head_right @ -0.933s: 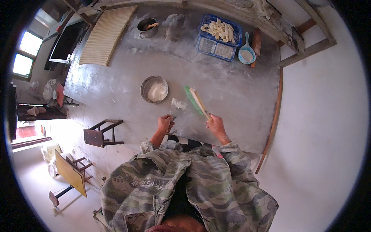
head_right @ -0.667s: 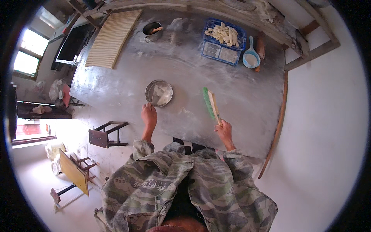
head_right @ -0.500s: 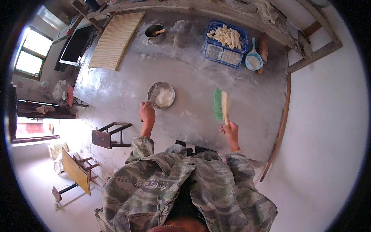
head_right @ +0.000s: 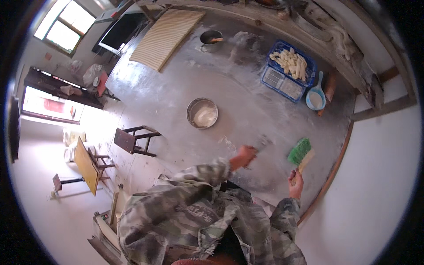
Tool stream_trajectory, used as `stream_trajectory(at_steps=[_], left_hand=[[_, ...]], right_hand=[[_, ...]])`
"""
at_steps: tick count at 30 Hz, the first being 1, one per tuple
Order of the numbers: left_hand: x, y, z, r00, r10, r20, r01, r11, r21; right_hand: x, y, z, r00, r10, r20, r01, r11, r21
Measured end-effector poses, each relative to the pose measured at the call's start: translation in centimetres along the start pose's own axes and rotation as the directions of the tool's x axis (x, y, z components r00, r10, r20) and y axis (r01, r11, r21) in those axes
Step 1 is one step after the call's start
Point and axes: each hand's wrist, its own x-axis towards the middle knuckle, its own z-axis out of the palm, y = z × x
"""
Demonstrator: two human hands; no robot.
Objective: The person cleans a metal workbench with a brush, moves pieces of dough into a processing machine, and uses a sieve to sift flour onto the table.
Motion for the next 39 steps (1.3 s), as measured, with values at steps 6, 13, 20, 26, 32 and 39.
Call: stream_trajectory(at_steps=[6,13,20,26,32,39], left_hand=[[3.1,-4.2,10.0,0.801,0.344,0.489,-0.572,0.679,0.460],[3.3,-0.7,-13.4,0.988,0.156,-0.021,-0.157,0.980,-0.121],[-3.3,1.8,-32.3,0.874,0.219,-0.433,-0.307,0.941,-0.142],[-4.9,1.0,-39.4,0.911,0.231,-0.343,-0.303,0.937,-0.174],[-6.3,0.8,-48.1,0.924,0.257,-0.282,-0.299,0.947,-0.116],[-8.3,-1.8,-56.0,0.912,0.161,-0.378,-0.245,0.951,-0.187]], right_hand=[[7.3,-1.3,-15.0,0.908,-0.393,-0.142,0.108,0.549,-0.829],[7.3,4.8,-5.1,0.892,-0.417,0.176,0.437,0.694,-0.572],[0.7,13.0,17.6,0.868,-0.150,0.472,0.425,0.716,-0.553],[-4.4,19.4,35.7,0.905,-0.001,0.426,0.332,0.628,-0.704],[-1.2,28.0,43.9,0.898,-0.271,0.348,0.440,0.504,-0.743],[-0.2,28.3,46.1,0.895,-0.305,0.325,0.415,0.302,-0.858]])
